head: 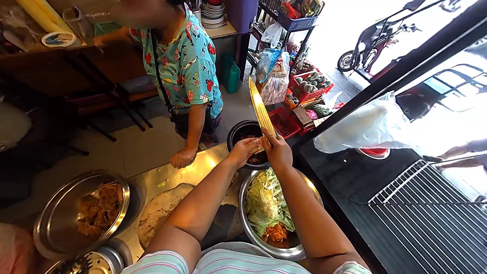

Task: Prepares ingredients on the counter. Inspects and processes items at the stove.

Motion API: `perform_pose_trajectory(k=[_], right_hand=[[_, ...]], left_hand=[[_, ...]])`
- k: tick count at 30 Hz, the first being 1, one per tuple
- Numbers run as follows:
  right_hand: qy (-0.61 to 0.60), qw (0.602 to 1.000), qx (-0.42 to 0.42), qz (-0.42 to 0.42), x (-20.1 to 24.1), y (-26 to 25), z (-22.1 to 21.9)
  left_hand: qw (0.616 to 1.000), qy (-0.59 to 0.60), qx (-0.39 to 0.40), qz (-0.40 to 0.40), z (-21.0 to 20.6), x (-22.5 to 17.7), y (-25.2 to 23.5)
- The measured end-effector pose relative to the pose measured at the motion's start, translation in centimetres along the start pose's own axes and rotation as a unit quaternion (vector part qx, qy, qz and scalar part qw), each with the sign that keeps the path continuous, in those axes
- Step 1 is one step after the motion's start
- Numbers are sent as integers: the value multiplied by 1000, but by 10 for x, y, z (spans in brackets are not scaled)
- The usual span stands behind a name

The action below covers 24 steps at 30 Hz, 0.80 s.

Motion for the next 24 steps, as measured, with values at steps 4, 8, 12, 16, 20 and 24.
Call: perform_pose_trajectory(k=[4,8,12,16,20,24], right_hand=[[-35,998,-42,39,4,2,8],[-62,997,-40,20,-2,-2,12],[35,999,5,-16,-9,-9,3],[98,991,58,-63,-9,-5,-11],[66,995,60,-40,-12,-2,-17],[-80,995,43,29,-7,0,-19]], left_hand=[[999,10,-31,-9,16,7,-5],[994,81,-70,-4,31,16,-6],[992,109,-55,-18,32,15,-3],[995,96,-31,-16,28,10,1],[995,86,-45,-13,27,8,0],[998,59,-20,13,21,10,2]])
Point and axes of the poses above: each hand's wrist, its own y-axis away from the middle knuckle, its own z-axis out of the back of the hand, x = y × z, the point moved 5 cm from there along -y, towards the middle knuckle, and after that the axes turned 2 degrees about x, right-handed, at the moved point
